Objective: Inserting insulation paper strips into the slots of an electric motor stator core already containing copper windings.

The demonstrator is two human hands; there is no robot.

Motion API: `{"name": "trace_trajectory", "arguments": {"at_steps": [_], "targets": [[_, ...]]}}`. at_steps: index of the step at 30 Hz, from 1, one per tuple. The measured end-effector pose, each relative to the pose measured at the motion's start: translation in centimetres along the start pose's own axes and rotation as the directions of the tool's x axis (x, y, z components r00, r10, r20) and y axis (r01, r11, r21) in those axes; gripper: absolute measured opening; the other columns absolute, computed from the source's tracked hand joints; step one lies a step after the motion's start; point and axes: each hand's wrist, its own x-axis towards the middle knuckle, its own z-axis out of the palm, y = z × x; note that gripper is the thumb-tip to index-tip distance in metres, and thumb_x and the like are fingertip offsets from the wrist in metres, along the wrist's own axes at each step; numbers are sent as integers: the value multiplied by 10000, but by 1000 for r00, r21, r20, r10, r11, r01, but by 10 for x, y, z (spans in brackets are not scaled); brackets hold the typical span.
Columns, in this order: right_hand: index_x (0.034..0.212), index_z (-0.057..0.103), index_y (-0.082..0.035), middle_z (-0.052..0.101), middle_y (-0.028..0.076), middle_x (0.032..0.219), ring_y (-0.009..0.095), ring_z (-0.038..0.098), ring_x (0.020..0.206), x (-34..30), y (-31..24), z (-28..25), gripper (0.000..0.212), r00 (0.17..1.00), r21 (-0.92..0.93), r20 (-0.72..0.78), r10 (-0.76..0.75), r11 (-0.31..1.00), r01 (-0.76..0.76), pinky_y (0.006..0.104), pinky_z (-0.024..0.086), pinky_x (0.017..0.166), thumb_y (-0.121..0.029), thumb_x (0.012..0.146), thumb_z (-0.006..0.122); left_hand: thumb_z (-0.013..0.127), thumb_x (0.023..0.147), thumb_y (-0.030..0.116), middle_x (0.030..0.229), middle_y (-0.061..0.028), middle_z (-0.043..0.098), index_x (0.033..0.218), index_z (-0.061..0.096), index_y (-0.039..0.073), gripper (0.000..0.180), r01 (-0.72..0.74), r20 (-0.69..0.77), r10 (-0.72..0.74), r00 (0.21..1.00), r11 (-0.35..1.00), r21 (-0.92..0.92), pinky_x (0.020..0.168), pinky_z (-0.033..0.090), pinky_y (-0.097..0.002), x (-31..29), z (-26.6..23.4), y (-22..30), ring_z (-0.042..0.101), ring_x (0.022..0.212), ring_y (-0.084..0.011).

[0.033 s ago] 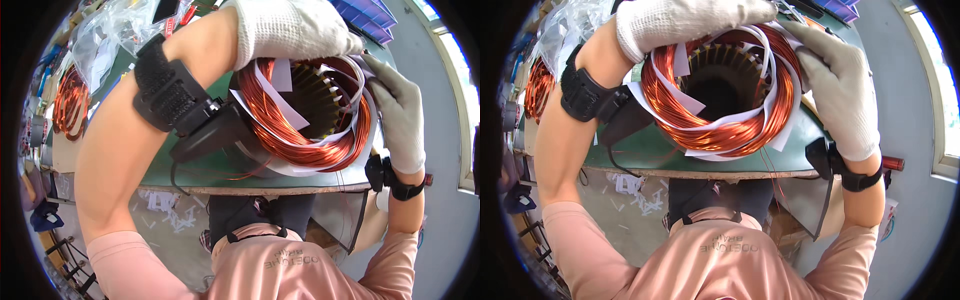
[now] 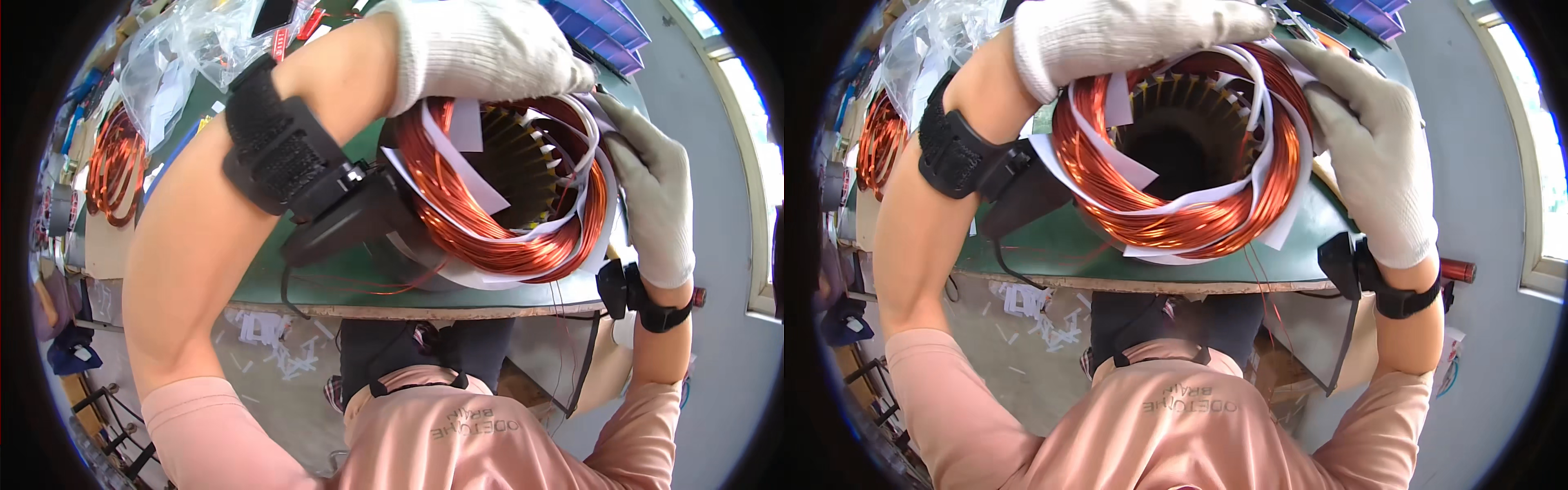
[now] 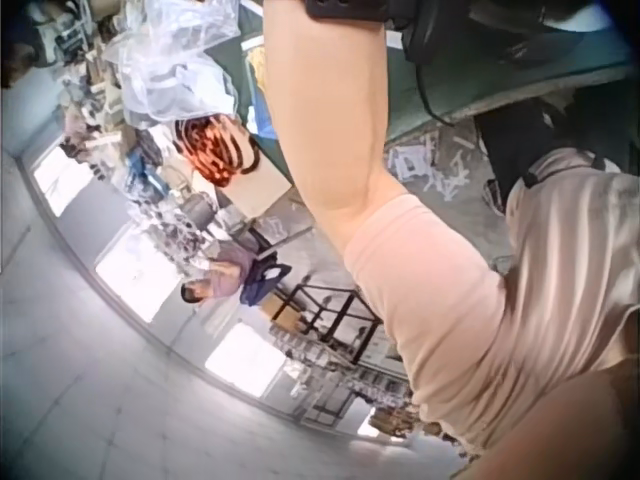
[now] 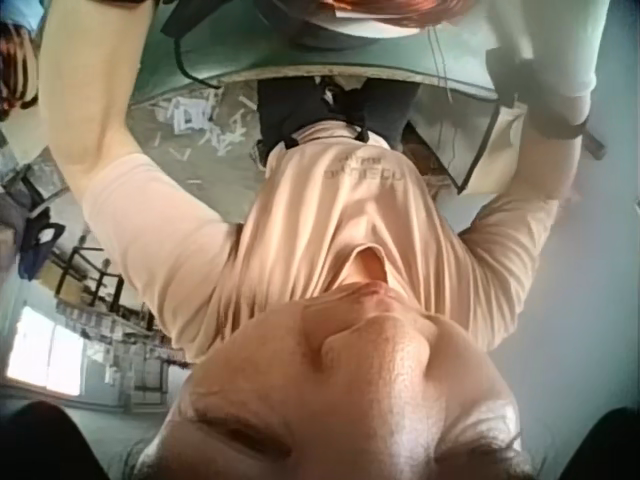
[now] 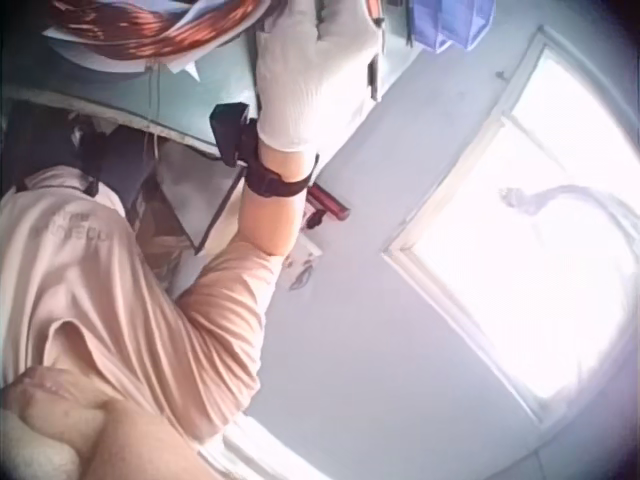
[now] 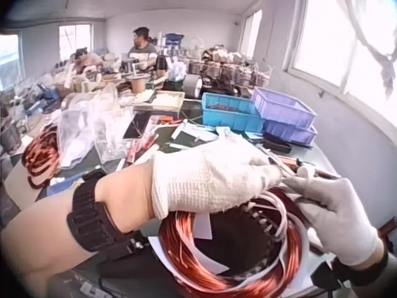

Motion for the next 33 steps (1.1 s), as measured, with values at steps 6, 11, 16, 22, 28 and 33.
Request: {"name": "trace_trajectory", "arguments": {"at_steps": [6, 11, 16, 22, 28, 33], "targets": [[1205, 606, 48, 652, 81, 958, 94, 575, 857, -24, 17, 7, 346, 988, -26, -156, 14, 999, -19, 230, 468, 774, -10, 876, 517, 452, 932, 99, 795, -197, 636, 1051, 598, 27, 202, 124, 130, -115, 985, 990, -61, 619, 517, -373, 5, -22, 16, 651, 710, -320], [1235, 584, 56, 653, 96, 1033, 116, 592, 906, -31, 14, 14, 333, 977, 217, -121, 174, 965, -145, 246, 477, 832, -35, 920, 521, 467, 911, 101, 825, -191, 654, 1078, 573, 4, 221, -3, 132, -5, 991, 998, 55, 665, 528, -376, 8, -6, 5, 668, 770, -325], [1241, 574, 67, 656, 72, 1036, 115, 597, 906, -27, 13, 9, 339, 984, 359, -58, 171, 923, -139, 250, 482, 836, -32, 920, 527, 437, 945, 115, 918, -192, 658, 1192, 525, 57, 269, 197, 288, -187, 939, 980, -5, 730, 525, -373, 4, -34, 20, 670, 835, -332], [1063, 641, 77, 633, 25, 829, 91, 531, 809, -64, 24, 4, 233, 978, 116, -6, 209, 971, -207, 230, 454, 761, -53, 884, 569, 437, 951, 111, 977, -234, 644, 1293, 456, 78, 344, 239, 365, -238, 900, 970, 45, 716, 534, -413, 9, -39, 22, 674, 880, -336], [1165, 572, 85, 635, 59, 943, 90, 546, 809, -36, 10, -4, 351, 970, 140, 11, 242, 960, -242, 229, 458, 752, -160, 914, 579, 474, 932, 94, 948, -238, 646, 1278, 466, 49, 349, 277, 455, -317, 832, 948, 154, 730, 541, -399, 19, -23, 18, 667, 899, -353], [1034, 625, 79, 627, 32, 882, 60, 531, 785, -48, 10, -4, 230, 968, 267, -8, 251, 933, -240, 206, 445, 726, -113, 915, 579, 500, 912, 83, 975, -241, 656, 1234, 493, 31, 326, 201, 331, -252, 909, 963, 182, 741, 540, -408, 4, -33, 27, 666, 916, -363]]}}
